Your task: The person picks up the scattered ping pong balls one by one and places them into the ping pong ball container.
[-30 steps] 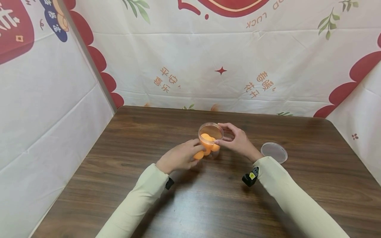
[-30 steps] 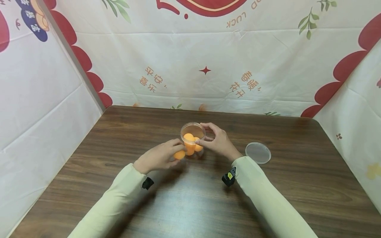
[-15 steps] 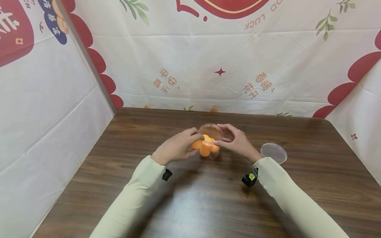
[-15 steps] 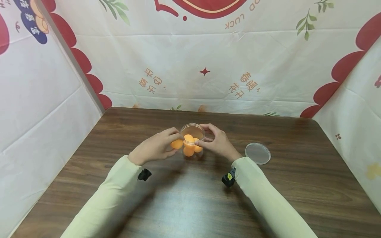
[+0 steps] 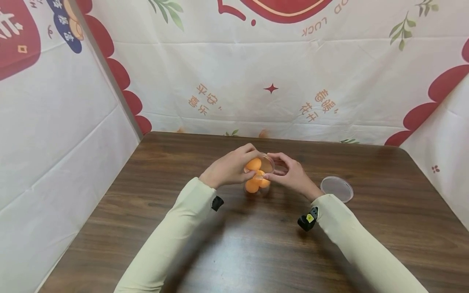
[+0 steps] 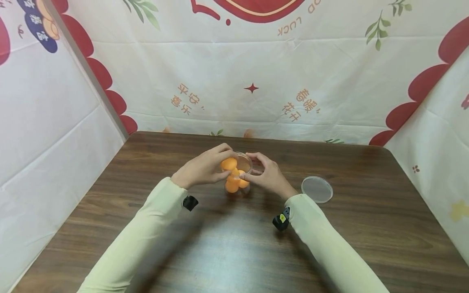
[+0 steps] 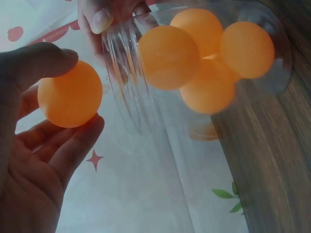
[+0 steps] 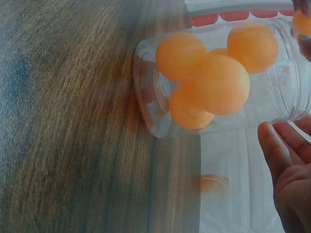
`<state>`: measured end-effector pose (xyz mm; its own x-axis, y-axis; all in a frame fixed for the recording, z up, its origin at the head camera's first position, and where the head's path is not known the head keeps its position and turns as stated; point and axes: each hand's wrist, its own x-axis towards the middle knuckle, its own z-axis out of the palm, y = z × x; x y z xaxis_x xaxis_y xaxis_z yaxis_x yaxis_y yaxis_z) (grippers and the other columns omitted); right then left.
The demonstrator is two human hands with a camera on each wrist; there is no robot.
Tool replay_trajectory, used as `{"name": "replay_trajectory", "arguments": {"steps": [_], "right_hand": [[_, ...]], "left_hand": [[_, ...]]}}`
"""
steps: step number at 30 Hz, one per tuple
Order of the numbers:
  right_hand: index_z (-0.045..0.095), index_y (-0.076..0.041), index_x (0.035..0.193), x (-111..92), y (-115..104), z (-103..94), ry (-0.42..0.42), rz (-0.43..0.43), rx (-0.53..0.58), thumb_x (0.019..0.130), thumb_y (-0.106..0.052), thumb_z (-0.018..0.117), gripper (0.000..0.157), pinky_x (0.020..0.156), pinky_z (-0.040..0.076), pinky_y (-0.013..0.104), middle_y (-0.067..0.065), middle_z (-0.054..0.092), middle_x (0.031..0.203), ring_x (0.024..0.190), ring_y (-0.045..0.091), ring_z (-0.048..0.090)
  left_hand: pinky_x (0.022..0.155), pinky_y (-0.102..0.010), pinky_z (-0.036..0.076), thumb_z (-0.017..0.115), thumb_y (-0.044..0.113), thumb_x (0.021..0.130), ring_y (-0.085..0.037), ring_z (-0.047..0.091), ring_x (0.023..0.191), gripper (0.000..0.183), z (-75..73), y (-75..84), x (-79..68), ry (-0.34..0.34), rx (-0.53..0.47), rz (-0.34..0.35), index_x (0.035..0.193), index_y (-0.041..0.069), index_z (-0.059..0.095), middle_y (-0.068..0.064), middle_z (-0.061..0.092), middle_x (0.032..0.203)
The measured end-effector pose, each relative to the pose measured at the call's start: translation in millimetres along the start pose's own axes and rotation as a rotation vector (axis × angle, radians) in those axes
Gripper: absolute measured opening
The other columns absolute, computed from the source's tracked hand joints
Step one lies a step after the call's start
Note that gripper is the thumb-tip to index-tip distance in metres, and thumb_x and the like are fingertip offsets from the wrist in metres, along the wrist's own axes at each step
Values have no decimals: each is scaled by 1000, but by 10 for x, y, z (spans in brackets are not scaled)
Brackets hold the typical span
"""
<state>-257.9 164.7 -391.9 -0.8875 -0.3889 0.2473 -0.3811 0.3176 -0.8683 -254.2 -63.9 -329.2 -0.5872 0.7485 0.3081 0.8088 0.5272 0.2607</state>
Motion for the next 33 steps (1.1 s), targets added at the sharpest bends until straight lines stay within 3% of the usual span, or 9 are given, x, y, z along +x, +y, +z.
{"name": "replay_trajectory", "arguments": {"steps": [9, 16, 25, 33], "right_hand": [[49, -1, 132, -11, 23, 10, 6, 4, 12, 81, -12, 75, 58, 92, 50, 29, 20, 50, 136, 123, 40, 51], [50, -4, 132, -5, 22, 1, 11, -8, 1, 81, -12, 76, 58, 91, 51, 28, 18, 52, 133, 122, 37, 52], [50, 0, 130, 12, 23, 20, 7, -25, 1, 81, -7, 75, 56, 92, 49, 41, 19, 53, 131, 121, 42, 52], [50, -1, 130, 9, 24, 6, 14, -19, -6, 80, -6, 75, 56, 92, 50, 40, 18, 53, 130, 121, 41, 52]], "left_hand": [[75, -20, 46, 66, 10, 86, -14, 53, 85, 30, 57, -60, 178, -7, -41, -3, 115, 3, 60, -8, 53, 109], [75, -23, 48, 66, 11, 87, -15, 54, 84, 32, 118, -119, 272, -43, -41, -49, 118, 4, 60, -8, 54, 109], [75, -23, 48, 67, 11, 87, -15, 53, 84, 33, 177, -138, 309, -75, -25, -60, 119, 6, 59, -8, 53, 108], [75, -24, 48, 68, 11, 86, -15, 53, 84, 35, 189, -123, 314, -92, -22, -77, 120, 6, 59, -7, 53, 109]]}}
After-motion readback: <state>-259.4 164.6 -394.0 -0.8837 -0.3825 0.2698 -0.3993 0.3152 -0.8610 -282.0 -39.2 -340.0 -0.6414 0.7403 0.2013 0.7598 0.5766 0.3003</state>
